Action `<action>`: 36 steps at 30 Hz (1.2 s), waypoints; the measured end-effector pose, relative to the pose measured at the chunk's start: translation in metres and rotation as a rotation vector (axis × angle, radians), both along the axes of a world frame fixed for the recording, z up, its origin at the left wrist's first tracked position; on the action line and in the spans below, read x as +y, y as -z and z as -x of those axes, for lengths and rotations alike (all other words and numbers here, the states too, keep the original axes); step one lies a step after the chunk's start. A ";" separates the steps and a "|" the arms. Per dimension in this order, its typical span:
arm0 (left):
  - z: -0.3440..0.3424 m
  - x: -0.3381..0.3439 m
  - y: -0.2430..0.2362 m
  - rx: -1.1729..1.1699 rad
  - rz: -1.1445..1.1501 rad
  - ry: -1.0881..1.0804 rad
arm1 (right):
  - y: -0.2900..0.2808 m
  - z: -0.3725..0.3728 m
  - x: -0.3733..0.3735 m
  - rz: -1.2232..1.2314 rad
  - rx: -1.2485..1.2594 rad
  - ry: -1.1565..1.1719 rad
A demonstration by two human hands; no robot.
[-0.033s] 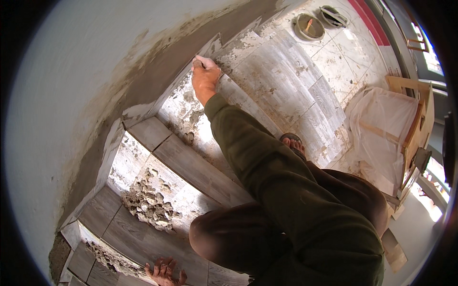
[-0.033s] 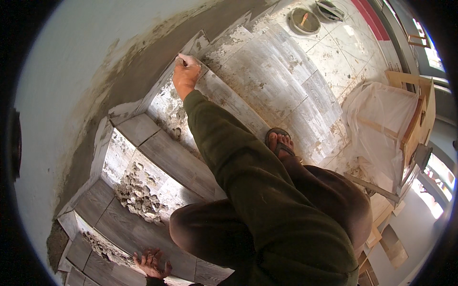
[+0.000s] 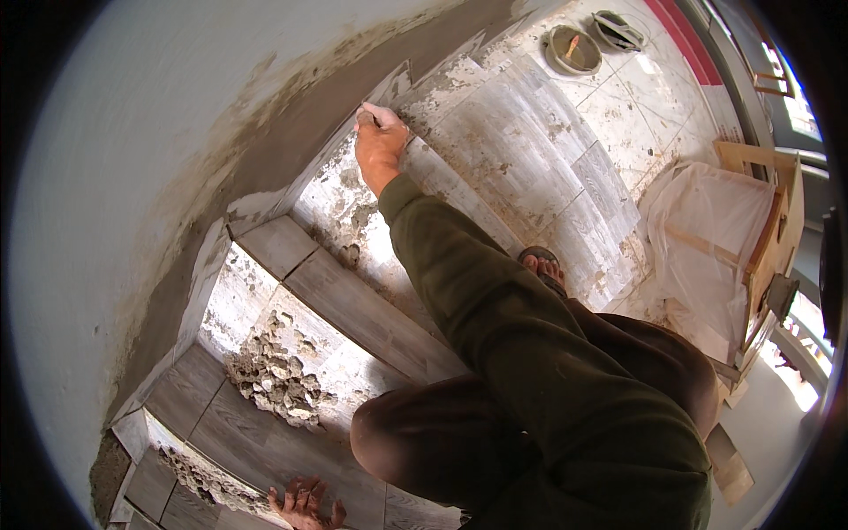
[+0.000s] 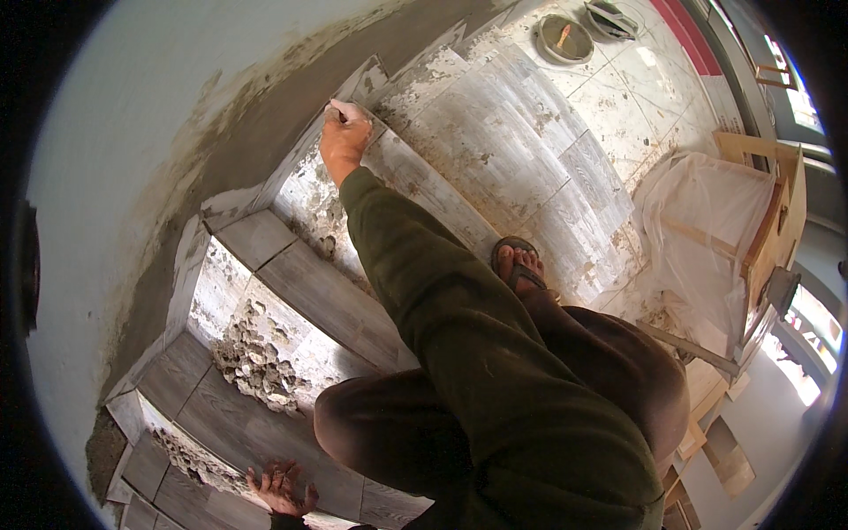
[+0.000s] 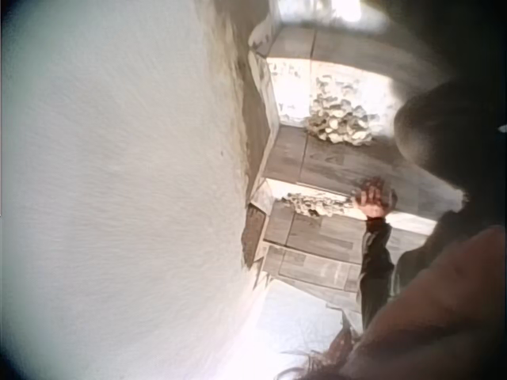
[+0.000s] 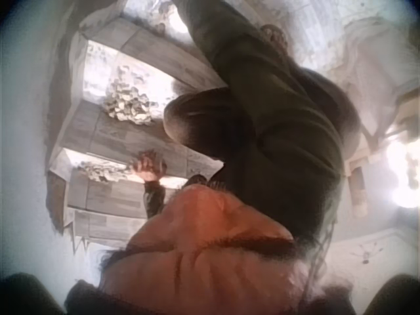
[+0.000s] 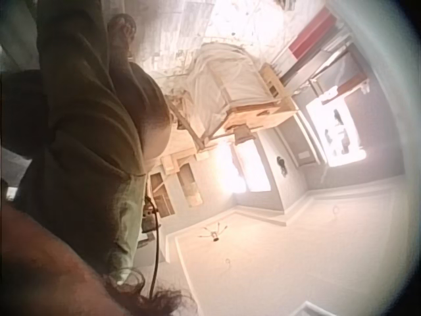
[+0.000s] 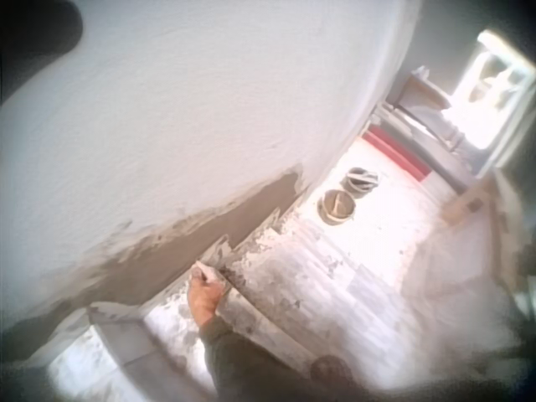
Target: The person applies grout to the gaps between tiles on a set of stairs. The person uses a small spatula or tool to press material into the crevices and then smooths it along the edges of the tiles.
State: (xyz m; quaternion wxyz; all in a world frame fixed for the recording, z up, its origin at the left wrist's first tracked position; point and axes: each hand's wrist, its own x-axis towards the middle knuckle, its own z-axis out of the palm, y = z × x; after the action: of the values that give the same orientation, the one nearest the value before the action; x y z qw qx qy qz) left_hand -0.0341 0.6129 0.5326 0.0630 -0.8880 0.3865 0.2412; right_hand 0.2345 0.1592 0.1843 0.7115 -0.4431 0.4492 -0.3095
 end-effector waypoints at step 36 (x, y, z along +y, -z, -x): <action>-0.001 -0.003 0.001 -0.019 0.040 -0.004 | 0.002 0.002 0.039 -0.039 0.006 -0.008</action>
State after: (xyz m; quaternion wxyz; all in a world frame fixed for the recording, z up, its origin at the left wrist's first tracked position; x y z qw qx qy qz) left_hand -0.0330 0.6103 0.5315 0.0483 -0.8922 0.3886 0.2249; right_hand 0.2321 0.1980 0.1827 0.7198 -0.4318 0.4555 -0.2967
